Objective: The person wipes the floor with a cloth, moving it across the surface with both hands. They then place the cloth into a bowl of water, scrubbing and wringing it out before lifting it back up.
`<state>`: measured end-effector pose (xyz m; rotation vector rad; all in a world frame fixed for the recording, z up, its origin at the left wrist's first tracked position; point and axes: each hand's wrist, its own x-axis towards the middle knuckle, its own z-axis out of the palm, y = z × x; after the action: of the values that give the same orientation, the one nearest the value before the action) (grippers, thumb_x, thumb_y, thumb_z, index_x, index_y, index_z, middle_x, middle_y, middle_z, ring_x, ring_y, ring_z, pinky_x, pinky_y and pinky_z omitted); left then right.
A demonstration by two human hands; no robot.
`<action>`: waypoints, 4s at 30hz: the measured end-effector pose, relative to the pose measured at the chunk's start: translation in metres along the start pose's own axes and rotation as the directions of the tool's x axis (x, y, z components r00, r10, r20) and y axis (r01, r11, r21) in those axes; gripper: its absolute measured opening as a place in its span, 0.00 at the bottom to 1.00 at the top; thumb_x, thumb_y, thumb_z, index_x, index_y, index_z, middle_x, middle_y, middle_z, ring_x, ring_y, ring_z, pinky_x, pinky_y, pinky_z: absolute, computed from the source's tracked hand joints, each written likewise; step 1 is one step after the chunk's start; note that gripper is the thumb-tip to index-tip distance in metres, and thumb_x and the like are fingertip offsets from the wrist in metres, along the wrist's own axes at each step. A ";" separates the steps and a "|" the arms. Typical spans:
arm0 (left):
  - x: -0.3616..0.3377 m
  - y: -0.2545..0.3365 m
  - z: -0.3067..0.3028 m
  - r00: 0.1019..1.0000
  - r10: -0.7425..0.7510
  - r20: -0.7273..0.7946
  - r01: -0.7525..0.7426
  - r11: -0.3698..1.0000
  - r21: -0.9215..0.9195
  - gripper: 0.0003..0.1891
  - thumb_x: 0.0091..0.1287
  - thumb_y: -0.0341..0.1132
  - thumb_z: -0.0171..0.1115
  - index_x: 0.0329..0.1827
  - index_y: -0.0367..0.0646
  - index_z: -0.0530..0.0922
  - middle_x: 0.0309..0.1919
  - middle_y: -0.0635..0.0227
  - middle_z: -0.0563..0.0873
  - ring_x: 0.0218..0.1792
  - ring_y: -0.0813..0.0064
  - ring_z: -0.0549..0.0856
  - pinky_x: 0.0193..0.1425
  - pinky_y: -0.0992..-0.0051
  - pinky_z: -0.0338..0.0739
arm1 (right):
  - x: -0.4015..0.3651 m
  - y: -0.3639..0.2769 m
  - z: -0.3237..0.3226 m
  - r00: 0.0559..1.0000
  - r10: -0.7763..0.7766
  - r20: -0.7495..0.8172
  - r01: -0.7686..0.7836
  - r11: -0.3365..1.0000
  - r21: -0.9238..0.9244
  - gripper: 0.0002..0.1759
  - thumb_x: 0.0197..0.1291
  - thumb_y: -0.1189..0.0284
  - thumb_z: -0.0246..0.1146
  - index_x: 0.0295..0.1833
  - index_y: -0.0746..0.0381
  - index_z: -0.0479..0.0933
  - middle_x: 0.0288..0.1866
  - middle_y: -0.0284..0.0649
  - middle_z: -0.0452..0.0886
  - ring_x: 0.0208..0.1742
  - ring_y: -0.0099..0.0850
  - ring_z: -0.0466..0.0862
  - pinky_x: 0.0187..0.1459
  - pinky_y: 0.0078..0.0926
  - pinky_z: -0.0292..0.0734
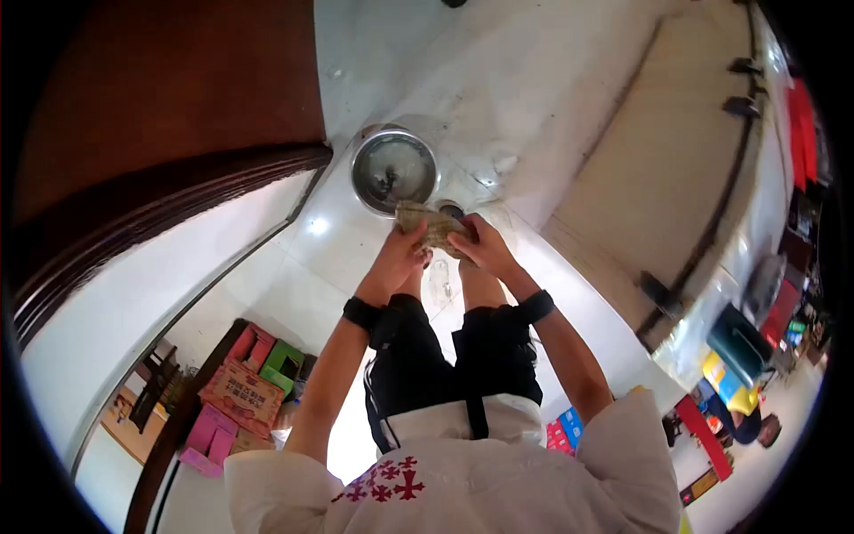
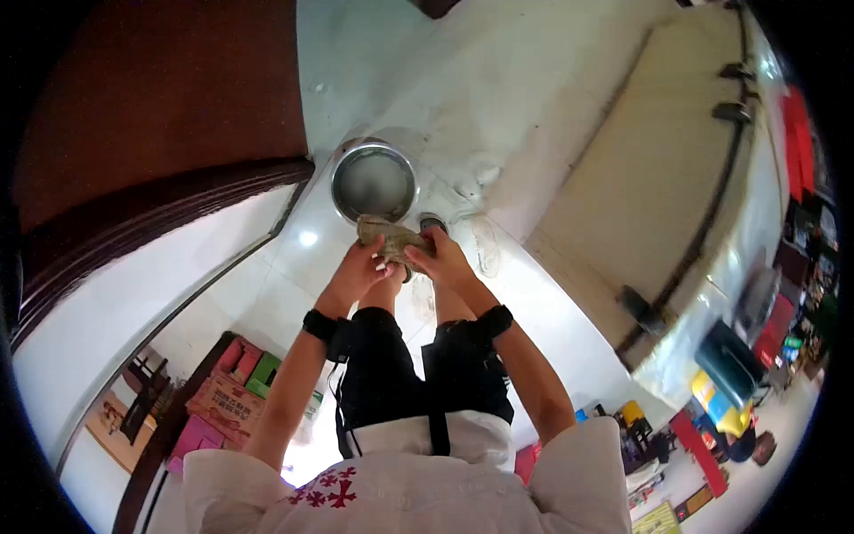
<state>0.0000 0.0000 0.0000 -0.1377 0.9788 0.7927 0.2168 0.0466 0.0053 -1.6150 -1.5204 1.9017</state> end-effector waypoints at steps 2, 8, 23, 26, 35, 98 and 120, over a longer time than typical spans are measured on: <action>-0.023 -0.019 -0.013 0.996 -0.089 -0.012 0.089 0.993 0.071 0.25 0.70 0.42 0.68 0.64 0.38 0.72 0.50 0.66 0.84 0.48 0.75 0.83 0.53 0.74 0.78 | -0.024 0.016 0.009 1.000 0.016 0.011 -0.018 0.983 0.181 0.28 0.66 0.57 0.68 0.63 0.62 0.73 0.43 0.42 0.84 0.41 0.30 0.82 0.44 0.29 0.77; -0.129 0.024 0.182 0.994 0.012 0.113 -0.056 0.915 0.399 0.26 0.70 0.39 0.67 0.67 0.38 0.69 0.55 0.67 0.80 0.54 0.76 0.81 0.56 0.73 0.77 | -0.138 -0.117 -0.102 0.991 -0.067 0.120 0.062 0.997 0.044 0.28 0.66 0.56 0.68 0.60 0.66 0.75 0.37 0.39 0.83 0.39 0.28 0.81 0.44 0.28 0.77; -0.067 0.038 0.366 0.954 0.154 0.256 -0.256 0.864 0.434 0.21 0.69 0.30 0.65 0.63 0.37 0.73 0.52 0.66 0.81 0.53 0.74 0.81 0.57 0.70 0.78 | -0.155 -0.152 -0.237 0.862 -0.269 -0.430 0.328 0.942 0.067 0.18 0.73 0.67 0.60 0.64 0.61 0.71 0.41 0.46 0.83 0.42 0.27 0.81 0.43 0.26 0.77; -0.049 0.046 0.384 0.945 0.174 0.276 -0.288 0.843 0.454 0.20 0.68 0.31 0.66 0.61 0.39 0.73 0.53 0.67 0.81 0.53 0.73 0.81 0.56 0.69 0.80 | -0.143 -0.169 -0.254 0.848 -0.278 -0.452 0.394 0.900 0.185 0.21 0.70 0.66 0.64 0.64 0.62 0.70 0.45 0.48 0.84 0.43 0.28 0.83 0.41 0.27 0.79; 0.029 0.104 0.447 0.928 0.167 0.334 -0.352 0.691 0.631 0.24 0.64 0.27 0.64 0.64 0.40 0.74 0.51 0.69 0.83 0.47 0.78 0.83 0.50 0.74 0.80 | -0.071 -0.192 -0.330 0.847 -0.269 -0.458 0.400 0.890 0.219 0.18 0.61 0.71 0.72 0.48 0.63 0.71 0.44 0.38 0.82 0.44 0.27 0.82 0.43 0.25 0.78; 0.932 0.644 1.370 0.820 -0.121 0.559 -0.456 0.453 0.766 0.19 0.66 0.34 0.66 0.57 0.37 0.76 0.42 0.61 0.84 0.37 0.70 0.83 0.45 0.71 0.78 | 0.580 -0.489 -1.445 0.659 0.183 -0.730 0.395 0.742 0.542 0.17 0.65 0.68 0.68 0.53 0.69 0.79 0.44 0.45 0.86 0.47 0.32 0.86 0.50 0.30 0.80; 1.170 0.657 1.622 0.869 0.153 0.471 -0.485 0.453 0.748 0.27 0.73 0.44 0.64 0.68 0.41 0.67 0.58 0.64 0.80 0.57 0.74 0.79 0.61 0.72 0.74 | 0.724 -0.465 -1.772 0.764 0.190 -0.617 0.213 0.829 0.518 0.17 0.72 0.62 0.63 0.44 0.67 0.80 0.35 0.28 0.80 0.38 0.17 0.75 0.41 0.19 0.72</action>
<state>1.0475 1.8185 0.1663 1.0851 0.9698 0.5578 1.2095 1.7380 0.1860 -1.6818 -0.5912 1.3383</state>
